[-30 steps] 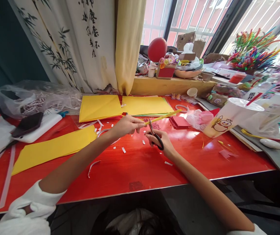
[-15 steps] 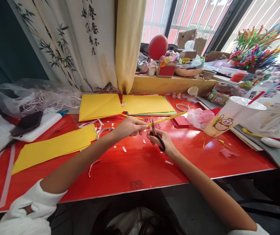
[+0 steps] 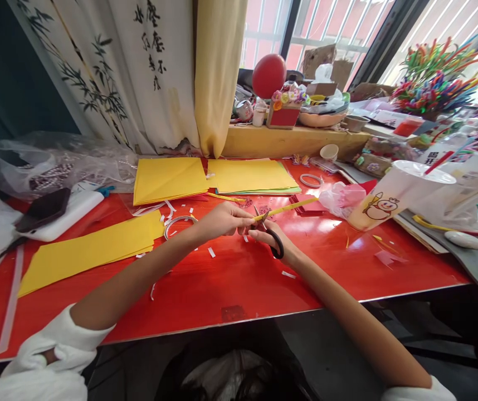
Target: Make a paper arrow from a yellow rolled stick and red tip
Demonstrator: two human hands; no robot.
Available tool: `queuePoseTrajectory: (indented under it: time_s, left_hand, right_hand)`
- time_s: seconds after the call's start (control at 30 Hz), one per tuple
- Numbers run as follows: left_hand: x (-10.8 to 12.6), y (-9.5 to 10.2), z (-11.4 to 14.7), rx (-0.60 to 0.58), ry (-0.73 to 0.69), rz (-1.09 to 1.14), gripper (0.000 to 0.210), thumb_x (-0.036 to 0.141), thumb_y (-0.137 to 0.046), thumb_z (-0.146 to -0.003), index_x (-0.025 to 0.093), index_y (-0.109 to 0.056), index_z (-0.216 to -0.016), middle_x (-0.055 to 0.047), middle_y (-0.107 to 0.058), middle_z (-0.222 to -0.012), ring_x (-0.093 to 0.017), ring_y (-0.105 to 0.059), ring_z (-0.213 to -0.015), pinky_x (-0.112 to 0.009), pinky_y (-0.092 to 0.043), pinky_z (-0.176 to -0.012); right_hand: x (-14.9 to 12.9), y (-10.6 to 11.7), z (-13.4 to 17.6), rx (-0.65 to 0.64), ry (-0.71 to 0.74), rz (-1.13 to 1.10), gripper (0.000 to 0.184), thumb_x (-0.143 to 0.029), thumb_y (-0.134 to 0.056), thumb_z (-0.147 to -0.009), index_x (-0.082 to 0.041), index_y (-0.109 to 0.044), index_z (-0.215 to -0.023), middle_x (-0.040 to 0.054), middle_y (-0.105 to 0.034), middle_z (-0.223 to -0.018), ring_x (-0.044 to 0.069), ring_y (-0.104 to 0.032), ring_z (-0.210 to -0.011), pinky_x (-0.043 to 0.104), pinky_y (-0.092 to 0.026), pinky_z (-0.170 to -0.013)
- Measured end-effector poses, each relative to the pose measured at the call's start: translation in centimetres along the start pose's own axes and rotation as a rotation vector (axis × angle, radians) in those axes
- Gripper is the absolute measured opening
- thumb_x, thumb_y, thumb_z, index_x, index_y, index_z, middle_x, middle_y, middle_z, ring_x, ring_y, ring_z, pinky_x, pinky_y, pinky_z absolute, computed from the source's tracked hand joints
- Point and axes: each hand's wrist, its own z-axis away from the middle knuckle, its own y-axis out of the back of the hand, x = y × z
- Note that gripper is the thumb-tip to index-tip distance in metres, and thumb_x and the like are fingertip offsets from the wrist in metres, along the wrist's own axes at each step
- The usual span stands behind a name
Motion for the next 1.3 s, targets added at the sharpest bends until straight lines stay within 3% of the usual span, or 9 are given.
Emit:
queuePoseTrajectory:
  time_s: [0.23, 0.47, 0.57, 0.73, 0.83, 1.03, 1.1, 1.17, 1.3]
  left_hand:
    - [0.0, 0.5, 0.0, 0.057, 0.038, 0.069, 0.029, 0.035, -0.060, -0.077, 0.010, -0.070, -0.089, 0.002, -0.045, -0.056, -0.002, -0.023, -0.042, -0.021, -0.015, -0.040]
    - [-0.5, -0.1, -0.3, -0.020, 0.021, 0.027, 0.024, 0.036, -0.059, -0.077, 0.014, -0.069, -0.080, 0.000, -0.051, -0.058, -0.003, -0.029, -0.042, -0.021, -0.019, -0.040]
    - [-0.5, 0.2, -0.4, 0.072, 0.025, 0.051, 0.024, 0.036, -0.059, -0.078, 0.013, -0.067, -0.081, -0.001, -0.053, -0.062, -0.002, -0.034, -0.040, -0.020, -0.021, -0.039]
    - [-0.3, 1.4, -0.5, 0.198, 0.048, 0.248, 0.019, 0.030, -0.055, -0.082, 0.012, -0.060, -0.084, -0.002, -0.058, -0.071, -0.006, -0.053, -0.044, -0.021, -0.035, -0.041]
    - [-0.2, 1.8, -0.5, 0.205, 0.060, 0.375, 0.018, 0.029, -0.058, -0.081, 0.012, -0.058, -0.082, -0.003, -0.061, -0.075, -0.009, -0.059, -0.050, -0.022, -0.042, -0.047]
    - [0.0, 1.5, -0.4, 0.187, 0.042, 0.344, 0.024, 0.033, -0.063, -0.077, 0.011, -0.063, -0.086, -0.008, -0.068, -0.076, -0.012, -0.062, -0.072, -0.024, -0.044, -0.066]
    - [0.1, 1.3, -0.3, 0.173, 0.020, 0.345, 0.024, 0.033, -0.065, -0.076, 0.011, -0.065, -0.085, -0.008, -0.068, -0.081, -0.011, -0.061, -0.073, -0.024, -0.044, -0.068]
    - [0.3, 1.0, -0.2, 0.162, -0.004, 0.398, 0.022, 0.031, -0.065, -0.076, 0.011, -0.064, -0.084, -0.007, -0.067, -0.086, -0.010, -0.060, -0.072, -0.024, -0.044, -0.068]
    - [0.8, 0.0, 0.0, 0.149, -0.040, 0.507, 0.020, 0.028, -0.064, -0.076, 0.011, -0.061, -0.085, -0.005, -0.064, -0.082, -0.010, -0.059, -0.069, -0.026, -0.046, -0.066]
  right_hand:
    - [0.5, -0.2, 0.4, 0.151, -0.075, 0.017, 0.027, -0.038, -0.063, -0.072, -0.016, -0.060, -0.089, -0.0044, -0.047, -0.060, 0.009, -0.043, -0.055, 0.023, -0.033, -0.054]
    - [1.0, -0.3, 0.1, 0.157, -0.113, -0.006, 0.030, -0.044, -0.059, -0.073, -0.016, -0.057, -0.064, -0.0025, -0.050, -0.051, 0.009, -0.047, -0.044, 0.023, -0.031, -0.045]
    - [1.1, 0.4, -0.6, 0.190, -0.084, 0.072, 0.032, -0.043, -0.061, -0.073, -0.017, -0.061, -0.090, -0.0028, -0.052, -0.061, 0.011, -0.049, -0.055, 0.024, -0.037, -0.053]
    - [2.3, 3.0, -1.2, 0.395, -0.133, 0.546, 0.076, -0.039, -0.070, -0.063, -0.012, -0.040, -0.128, 0.0105, -0.056, -0.105, 0.019, -0.055, -0.090, 0.032, -0.044, -0.079]
    - [3.2, 4.3, -0.9, 0.348, -0.211, 0.809, 0.064, -0.041, -0.064, -0.069, -0.010, -0.047, -0.123, 0.0148, -0.058, -0.108, 0.024, -0.055, -0.095, 0.036, -0.044, -0.080]
    - [2.6, 4.7, -0.4, 0.348, -0.187, 0.972, 0.028, -0.035, -0.063, -0.074, -0.017, -0.068, -0.094, 0.0156, -0.062, -0.102, 0.033, -0.050, -0.106, 0.046, -0.034, -0.091]
    - [1.6, 4.4, -0.4, 0.420, -0.133, 0.920, 0.025, -0.039, -0.059, -0.078, -0.018, -0.070, -0.086, 0.0135, -0.064, -0.099, 0.031, -0.052, -0.104, 0.047, -0.032, -0.093]
    - [0.4, 3.5, -0.2, 0.415, -0.066, 0.646, 0.034, -0.047, -0.050, -0.083, -0.019, -0.069, -0.088, 0.0112, -0.067, -0.096, 0.027, -0.058, -0.097, 0.044, -0.038, -0.090]
    - [-1.9, 0.7, 0.1, -0.084, -0.087, -0.070, 0.050, -0.058, -0.045, -0.082, -0.016, -0.065, -0.097, 0.0086, -0.069, -0.084, 0.019, -0.066, -0.077, 0.037, -0.049, -0.078]
